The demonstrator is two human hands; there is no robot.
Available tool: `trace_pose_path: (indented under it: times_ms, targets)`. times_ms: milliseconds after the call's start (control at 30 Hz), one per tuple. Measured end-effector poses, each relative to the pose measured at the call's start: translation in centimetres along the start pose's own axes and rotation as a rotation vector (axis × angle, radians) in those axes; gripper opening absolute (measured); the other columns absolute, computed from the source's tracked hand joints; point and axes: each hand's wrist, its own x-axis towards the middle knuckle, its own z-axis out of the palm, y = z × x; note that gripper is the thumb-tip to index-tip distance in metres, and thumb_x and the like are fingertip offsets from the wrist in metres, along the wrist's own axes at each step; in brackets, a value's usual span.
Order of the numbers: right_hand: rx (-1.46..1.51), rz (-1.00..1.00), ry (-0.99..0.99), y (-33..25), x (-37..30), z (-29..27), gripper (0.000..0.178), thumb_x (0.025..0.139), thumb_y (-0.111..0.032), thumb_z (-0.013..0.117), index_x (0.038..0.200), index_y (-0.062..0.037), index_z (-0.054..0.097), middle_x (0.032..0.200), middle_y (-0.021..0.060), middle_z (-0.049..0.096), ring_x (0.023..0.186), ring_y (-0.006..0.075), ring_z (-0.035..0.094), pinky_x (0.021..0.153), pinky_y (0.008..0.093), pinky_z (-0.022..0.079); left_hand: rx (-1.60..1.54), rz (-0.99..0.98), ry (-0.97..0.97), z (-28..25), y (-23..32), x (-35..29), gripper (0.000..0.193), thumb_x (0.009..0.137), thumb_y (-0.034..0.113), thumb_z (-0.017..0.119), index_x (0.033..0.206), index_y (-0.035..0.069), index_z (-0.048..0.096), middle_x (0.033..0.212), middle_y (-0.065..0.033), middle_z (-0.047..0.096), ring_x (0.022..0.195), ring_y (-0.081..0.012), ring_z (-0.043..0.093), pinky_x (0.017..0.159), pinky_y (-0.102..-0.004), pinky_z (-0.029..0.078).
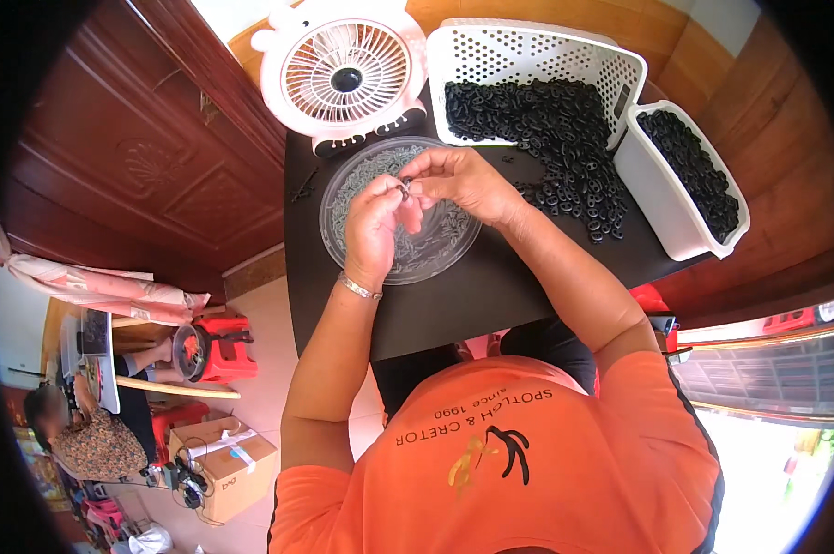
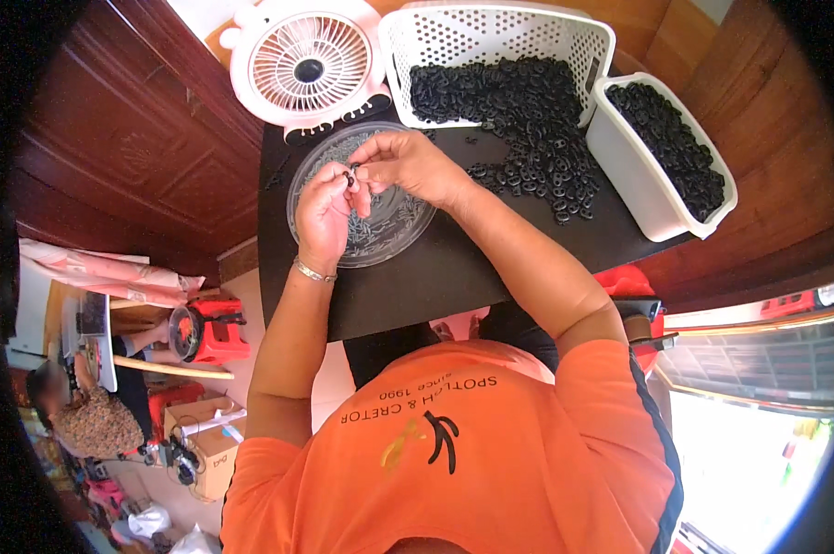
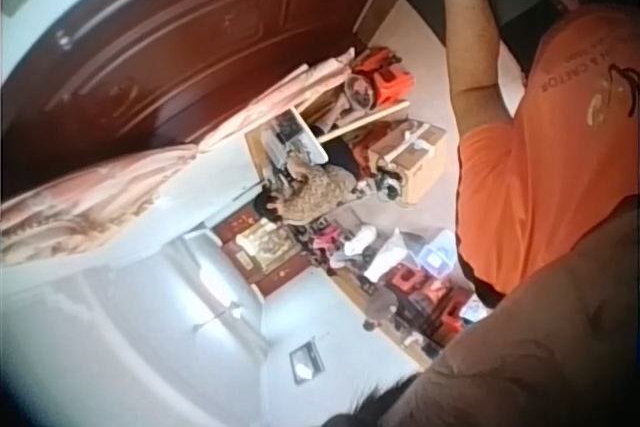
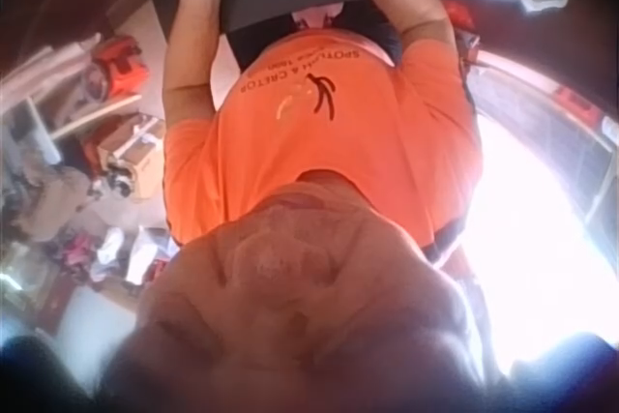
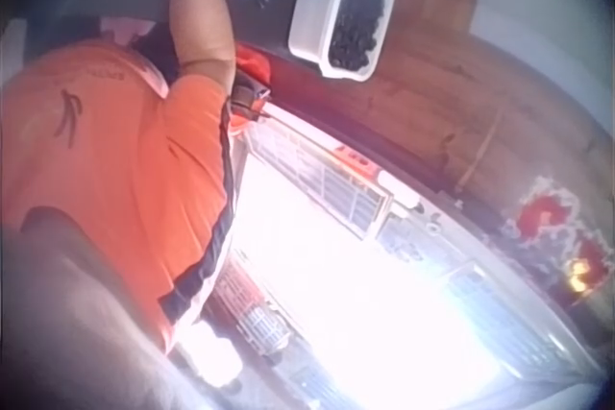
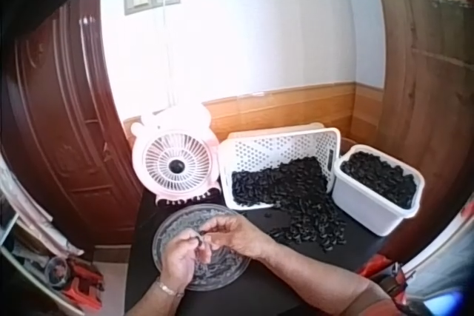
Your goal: The person assembles plastic fasteners by picking up pins from a tray and inserting them into plastic components by hand.
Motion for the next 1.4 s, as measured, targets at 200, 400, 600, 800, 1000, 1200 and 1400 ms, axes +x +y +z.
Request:
trace_pose_path:
  times_ms: [200,400,600,800,1000,1200,1400]
  targets:
    - [0.010,-0.023,0.105,-0.5,-0.1,-0.1,0.021,0.084,-0.004,0.060,0.104,0.0017,0.061,0.081,0.0023,0.060,0.070,0.0089,0.056,0.068,0.0230,0.048,0.042,-0.022,0.118,-0.6,-0.4,0.1,0.016,0.086,0.015,0.046,0.078,0.003,0.052,0.066,-0.0079,0.057,0.055,-0.0129,0.051,0.052,-0.0247,0.041]
    - [0.001,-0.010,0.119,-0.5,0.0,-0.3,0.021,0.084,-0.005,0.060,0.104,0.0006,0.061,0.080,0.0013,0.060,0.069,0.0078,0.055,0.068,0.0223,0.047,0.192,-0.090,0.179,-0.4,-0.7,0.1,0.016,0.087,0.016,0.046,0.080,0.003,0.052,0.066,-0.0069,0.056,0.052,-0.0128,0.050,0.050,-0.0237,0.039]
    - [-0.066,-0.001,0.129,-0.5,-0.1,-0.3,0.020,0.083,-0.005,0.060,0.102,-0.0005,0.064,0.082,0.0019,0.062,0.069,0.0073,0.054,0.068,0.0217,0.047,0.209,-0.122,0.182,-0.4,-0.8,0.1,0.016,0.087,0.016,0.046,0.079,0.004,0.053,0.065,-0.0056,0.056,0.051,-0.0122,0.049,0.049,-0.0234,0.038]
    - [-0.136,-0.014,0.118,-0.9,-0.3,-0.1,0.019,0.083,-0.004,0.058,0.101,-0.0002,0.064,0.082,0.0015,0.062,0.069,0.0072,0.054,0.068,0.0217,0.046,0.229,-0.130,0.194,-0.5,-1.0,0.1,0.016,0.087,0.016,0.046,0.078,0.005,0.053,0.064,-0.0047,0.055,0.050,-0.0120,0.049,0.047,-0.0230,0.038]
    - [-0.222,-0.070,0.099,-0.3,0.0,-0.5,0.020,0.082,-0.006,0.062,0.100,0.0021,0.064,0.085,0.0038,0.063,0.070,0.0072,0.055,0.065,0.0220,0.046,0.240,-0.143,0.217,-0.3,-0.9,0.1,0.014,0.087,0.014,0.047,0.077,0.005,0.053,0.063,-0.0044,0.055,0.049,-0.0109,0.049,0.046,-0.0216,0.038]
    - [-0.246,-0.057,0.128,0.0,0.0,0.0,0.019,0.082,-0.006,0.062,0.099,0.0031,0.064,0.086,0.0048,0.064,0.075,0.0063,0.056,0.067,0.0219,0.047,0.212,-0.103,0.235,0.0,-1.2,0.0,0.016,0.086,0.014,0.049,0.075,0.004,0.053,0.060,-0.0036,0.053,0.047,-0.0089,0.046,0.043,-0.0210,0.035]
    - [-0.265,-0.082,0.162,0.7,0.0,0.6,0.019,0.084,-0.001,0.059,0.102,0.0028,0.063,0.087,0.0036,0.064,0.077,0.0067,0.058,0.069,0.0213,0.048,0.192,-0.088,0.279,0.2,-1.5,-0.3,0.017,0.086,0.015,0.049,0.075,0.003,0.053,0.059,-0.0035,0.053,0.047,-0.0091,0.046,0.043,-0.0210,0.034]
